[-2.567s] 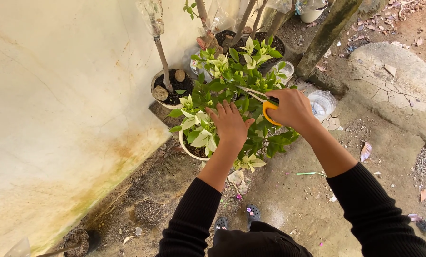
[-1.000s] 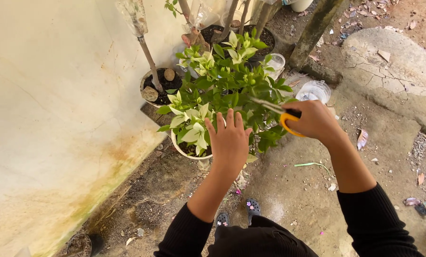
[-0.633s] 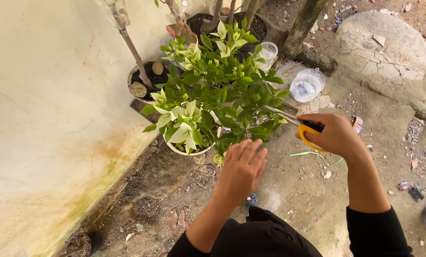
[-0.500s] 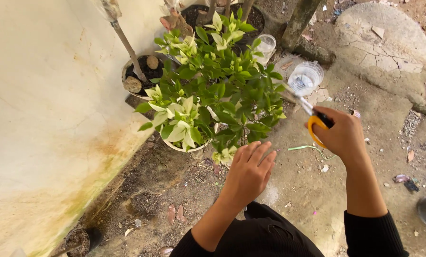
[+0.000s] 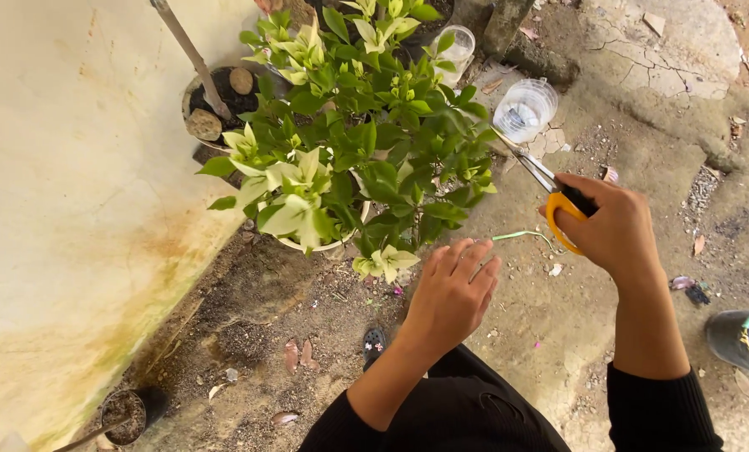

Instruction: Trimming branches and leaves from a potted bougainvillea plant using scissors.

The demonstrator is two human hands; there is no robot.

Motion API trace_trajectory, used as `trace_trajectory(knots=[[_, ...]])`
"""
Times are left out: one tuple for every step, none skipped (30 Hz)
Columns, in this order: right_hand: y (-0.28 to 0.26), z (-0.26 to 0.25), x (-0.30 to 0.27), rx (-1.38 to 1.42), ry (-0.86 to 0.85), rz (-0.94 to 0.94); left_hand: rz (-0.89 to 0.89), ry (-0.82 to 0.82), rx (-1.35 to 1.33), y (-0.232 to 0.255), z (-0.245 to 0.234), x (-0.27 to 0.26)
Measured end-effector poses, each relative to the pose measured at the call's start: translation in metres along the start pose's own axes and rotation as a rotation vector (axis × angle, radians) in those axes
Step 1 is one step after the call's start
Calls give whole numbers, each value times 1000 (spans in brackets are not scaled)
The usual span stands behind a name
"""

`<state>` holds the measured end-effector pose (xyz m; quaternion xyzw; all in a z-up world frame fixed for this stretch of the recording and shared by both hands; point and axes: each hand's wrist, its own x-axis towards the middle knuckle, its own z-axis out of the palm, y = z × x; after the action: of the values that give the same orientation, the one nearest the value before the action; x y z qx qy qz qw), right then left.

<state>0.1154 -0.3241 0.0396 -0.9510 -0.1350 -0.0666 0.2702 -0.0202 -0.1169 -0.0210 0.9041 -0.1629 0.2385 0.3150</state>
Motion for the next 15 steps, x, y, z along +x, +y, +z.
trace_trajectory(knots=[[1,-2,-1,-4,-3,5,-2,-3,-6,0,1,0],[2,-3,-2,0,9,-11,-2,0,-8,0,2,0],[2,-5,-2,4,22,-26,-3,2,-10,0,2,1],[3,-5,-3,4,22,-26,-3,2,-10,0,3,1],[4,-6,-3,24,32,-59,1,1,-11,0,3,1],[5,-7,-4,43,44,-93,6,0,-11,0,3,1],[4,-9,-4,43,45,-92,8,0,-12,0,2,2],[3,-11,-3,-15,29,-129,7,-1,-9,0,1,3],[2,-14,-2,-73,12,-166,5,-2,-7,0,1,4],[-1,-15,-3,-73,15,-163,8,-4,-7,0,0,5],[-3,-17,-3,-90,-15,-129,10,-1,-5,0,-1,6],[-5,-19,-2,-108,-44,-97,11,4,-2,0,-2,7],[-5,-18,-1,-107,-41,-96,14,4,-2,0,-2,7],[-5,-18,-1,-115,-63,-79,10,0,-4,0,-2,7],[-5,-17,0,-123,-85,-61,7,-4,-6,0,-2,7]])
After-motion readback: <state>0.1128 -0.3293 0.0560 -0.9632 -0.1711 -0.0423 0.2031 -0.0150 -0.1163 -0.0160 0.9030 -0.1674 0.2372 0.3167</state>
